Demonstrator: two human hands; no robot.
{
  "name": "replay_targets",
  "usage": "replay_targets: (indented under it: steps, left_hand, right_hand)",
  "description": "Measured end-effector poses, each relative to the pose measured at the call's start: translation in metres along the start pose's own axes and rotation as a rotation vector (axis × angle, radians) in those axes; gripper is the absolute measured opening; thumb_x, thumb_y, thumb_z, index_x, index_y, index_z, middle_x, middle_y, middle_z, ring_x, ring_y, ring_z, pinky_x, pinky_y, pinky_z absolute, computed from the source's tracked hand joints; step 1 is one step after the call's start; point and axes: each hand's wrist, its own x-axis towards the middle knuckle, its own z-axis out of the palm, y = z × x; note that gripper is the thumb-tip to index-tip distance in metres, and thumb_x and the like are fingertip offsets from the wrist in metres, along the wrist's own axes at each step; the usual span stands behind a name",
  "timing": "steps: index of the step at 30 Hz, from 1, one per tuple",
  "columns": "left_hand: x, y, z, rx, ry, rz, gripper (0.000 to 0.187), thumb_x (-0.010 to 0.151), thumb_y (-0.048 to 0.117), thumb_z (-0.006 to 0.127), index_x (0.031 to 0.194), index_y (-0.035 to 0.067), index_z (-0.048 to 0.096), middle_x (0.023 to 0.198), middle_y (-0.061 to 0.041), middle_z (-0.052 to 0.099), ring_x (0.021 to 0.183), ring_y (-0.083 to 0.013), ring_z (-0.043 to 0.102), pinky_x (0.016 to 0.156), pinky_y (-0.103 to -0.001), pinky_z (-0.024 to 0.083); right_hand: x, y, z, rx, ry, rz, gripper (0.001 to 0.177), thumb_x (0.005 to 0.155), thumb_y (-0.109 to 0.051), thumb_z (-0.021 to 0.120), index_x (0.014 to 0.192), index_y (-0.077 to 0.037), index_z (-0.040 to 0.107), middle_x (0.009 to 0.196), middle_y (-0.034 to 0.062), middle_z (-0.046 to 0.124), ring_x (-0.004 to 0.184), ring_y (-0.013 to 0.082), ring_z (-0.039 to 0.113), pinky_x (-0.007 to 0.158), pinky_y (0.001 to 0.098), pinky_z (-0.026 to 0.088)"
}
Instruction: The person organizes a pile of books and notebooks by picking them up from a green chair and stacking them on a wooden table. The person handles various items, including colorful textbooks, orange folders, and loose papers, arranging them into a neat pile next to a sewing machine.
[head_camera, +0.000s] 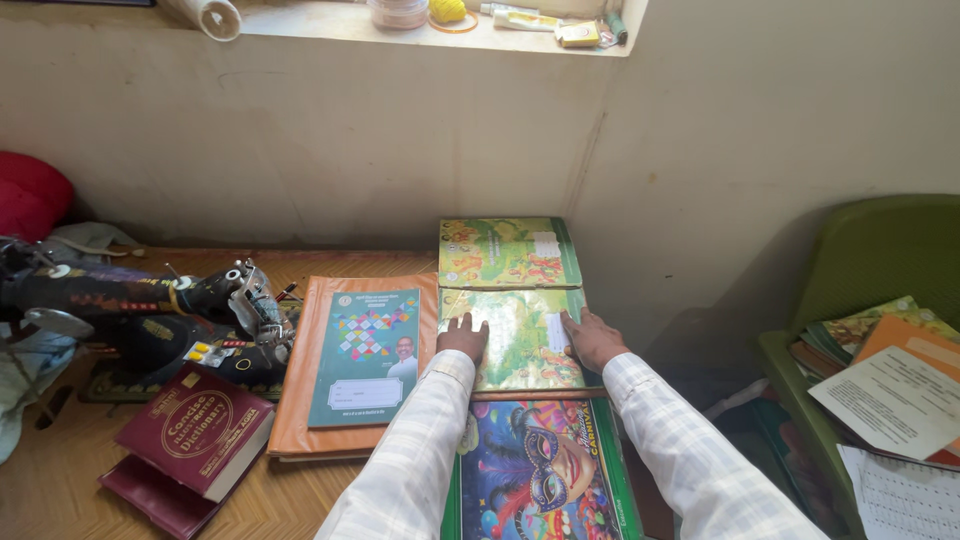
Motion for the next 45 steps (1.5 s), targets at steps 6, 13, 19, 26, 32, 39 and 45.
replay_targets:
  steps: [6, 13, 19, 26, 32, 39, 45]
  left_hand:
    - [-0.027, 0.005, -0.052, -0.095, -0.219, -0.153, 0.061, 0.109, 0.022, 0.040, 0.160, 0.051, 0.023, 0.175, -0.011, 0.005, 0.160, -0.0326, 0.012, 0.106, -0.061, 0.047]
    - [-0.044, -0.004, -0.081, 0.029, -0.224, -0.059, 0.142, 0.062, 0.033, 0.098, 0.168, 0.036, 0.004, 0.174, -0.020, 0.001, 0.160, -0.0366, 0.007, 0.115, -0.065, 0.030]
    - [0.006, -0.006, -0.042, 0.012, -0.252, -0.100, 0.087, 0.101, 0.031, 0.060, 0.167, 0.037, 0.003, 0.172, -0.022, -0.005, 0.160, -0.0408, 0.003, 0.119, -0.071, 0.019]
    - [0.006, -0.007, -0.039, -0.032, -0.261, -0.092, 0.107, 0.084, 0.027, 0.074, 0.167, 0.036, 0.006, 0.174, -0.021, -0.003, 0.160, -0.0397, 0.002, 0.114, -0.070, 0.028]
    - [-0.007, -0.014, -0.035, -0.008, -0.046, -0.034, 0.079, 0.098, 0.028, 0.066, 0.162, 0.037, 0.020, 0.171, -0.018, 0.010, 0.157, -0.0395, 0.013, 0.108, -0.074, 0.033]
    - [-0.053, -0.010, -0.035, 0.014, 0.011, 0.067, 0.081, 0.076, 0.031, 0.079, 0.148, 0.019, 0.045, 0.163, -0.011, 0.032, 0.148, -0.0352, 0.034, 0.100, -0.064, 0.045]
    - [-0.032, 0.038, 0.007, 0.081, 0.052, 0.081, 0.031, 0.102, 0.020, 0.056, 0.129, 0.011, 0.068, 0.135, -0.014, 0.061, 0.123, -0.0360, 0.061, 0.092, -0.063, 0.051]
  right_hand:
    - [-0.014, -0.039, -0.039, -0.161, -0.152, 0.142, 0.075, 0.094, -0.027, 0.074, 0.159, -0.024, 0.037, 0.153, 0.0122, 0.045, 0.141, 0.0325, 0.045, 0.112, 0.0538, 0.043]
    - [0.006, -0.040, -0.041, -0.150, -0.137, 0.100, 0.062, 0.080, -0.013, 0.085, 0.136, -0.014, 0.059, 0.147, 0.0081, 0.052, 0.141, 0.0279, 0.046, 0.112, 0.0463, 0.045]
    - [0.022, -0.031, -0.036, -0.135, -0.102, 0.018, 0.049, 0.073, -0.015, 0.090, 0.118, -0.007, 0.071, 0.140, 0.0121, 0.060, 0.135, 0.0297, 0.055, 0.112, 0.0385, 0.046]
    - [0.008, -0.041, -0.049, -0.101, -0.089, 0.044, 0.041, 0.074, -0.008, 0.086, 0.112, -0.006, 0.072, 0.134, 0.0125, 0.060, 0.132, 0.0309, 0.056, 0.109, 0.0397, 0.049]
    - [0.007, -0.039, -0.017, -0.136, 0.073, 0.046, 0.030, 0.087, -0.006, 0.068, 0.117, -0.007, 0.067, 0.130, 0.0175, 0.058, 0.126, 0.0378, 0.057, 0.102, 0.0457, 0.052]
    - [-0.034, -0.036, -0.007, -0.098, 0.085, -0.087, 0.022, 0.090, -0.014, 0.067, 0.111, -0.011, 0.070, 0.118, 0.0166, 0.061, 0.118, 0.0367, 0.060, 0.100, 0.0461, 0.052]
    - [-0.066, -0.004, 0.016, 0.162, 0.089, -0.263, 0.060, 0.072, -0.026, 0.085, 0.128, -0.012, 0.067, 0.132, 0.0211, 0.060, 0.123, 0.0382, 0.058, 0.105, 0.0438, 0.048]
